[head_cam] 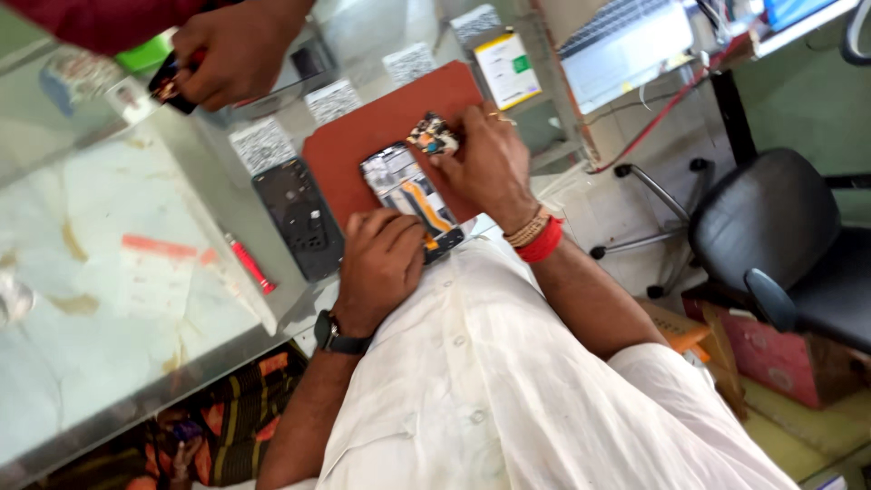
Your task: The person repairs a smartphone at a glass workbench. They work on the exposed internals of an opened phone, detach and reposition small components on the motherboard, transfer parts between the phone body and a separate board, place the rear cover on the phone, and handle small screws and parts on the mat while another person nearby holds a phone.
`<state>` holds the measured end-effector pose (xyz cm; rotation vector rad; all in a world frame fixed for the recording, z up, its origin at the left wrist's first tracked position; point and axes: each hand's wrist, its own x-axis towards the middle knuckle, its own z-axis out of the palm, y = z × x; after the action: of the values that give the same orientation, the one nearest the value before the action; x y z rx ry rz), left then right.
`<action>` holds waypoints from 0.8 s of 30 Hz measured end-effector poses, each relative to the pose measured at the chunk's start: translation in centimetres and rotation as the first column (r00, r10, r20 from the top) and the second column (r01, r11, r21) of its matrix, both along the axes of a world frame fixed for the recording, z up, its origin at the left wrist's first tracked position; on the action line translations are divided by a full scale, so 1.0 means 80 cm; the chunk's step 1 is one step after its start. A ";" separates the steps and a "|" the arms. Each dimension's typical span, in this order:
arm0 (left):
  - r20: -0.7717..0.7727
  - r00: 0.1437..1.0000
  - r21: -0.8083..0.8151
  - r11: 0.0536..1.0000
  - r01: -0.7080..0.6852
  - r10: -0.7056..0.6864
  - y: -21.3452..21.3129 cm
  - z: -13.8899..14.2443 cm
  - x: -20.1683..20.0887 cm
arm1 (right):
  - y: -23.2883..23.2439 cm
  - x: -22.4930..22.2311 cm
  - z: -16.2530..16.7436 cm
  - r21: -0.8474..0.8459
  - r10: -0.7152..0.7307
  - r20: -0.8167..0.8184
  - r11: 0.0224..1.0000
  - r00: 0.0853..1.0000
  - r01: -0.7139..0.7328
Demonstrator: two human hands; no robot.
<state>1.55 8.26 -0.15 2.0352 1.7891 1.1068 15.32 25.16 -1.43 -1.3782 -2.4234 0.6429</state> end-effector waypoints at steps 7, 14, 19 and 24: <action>0.125 0.989 -0.045 0.997 -0.068 0.073 -0.004 0.002 0.000 | 0.000 -0.004 -0.009 -0.109 -0.046 -0.068 0.993 0.997 0.038; 0.259 0.961 0.009 0.995 -0.099 0.093 -0.003 0.004 -0.003 | 0.004 0.008 -0.042 -0.012 0.020 -0.290 1.000 0.957 -0.025; 0.340 0.932 0.060 0.986 -0.156 0.127 0.007 0.011 -0.009 | 0.020 0.001 -0.033 -0.314 -0.050 -0.536 0.938 0.843 -0.144; 0.531 0.827 -0.002 0.976 -0.219 0.187 0.013 0.017 -0.008 | 0.029 -0.010 0.006 -0.149 0.158 -0.618 0.938 0.770 -0.312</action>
<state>0.92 9.32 1.22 1.3793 1.7065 1.6086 14.52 27.46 -0.94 -0.7568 -2.0389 1.2635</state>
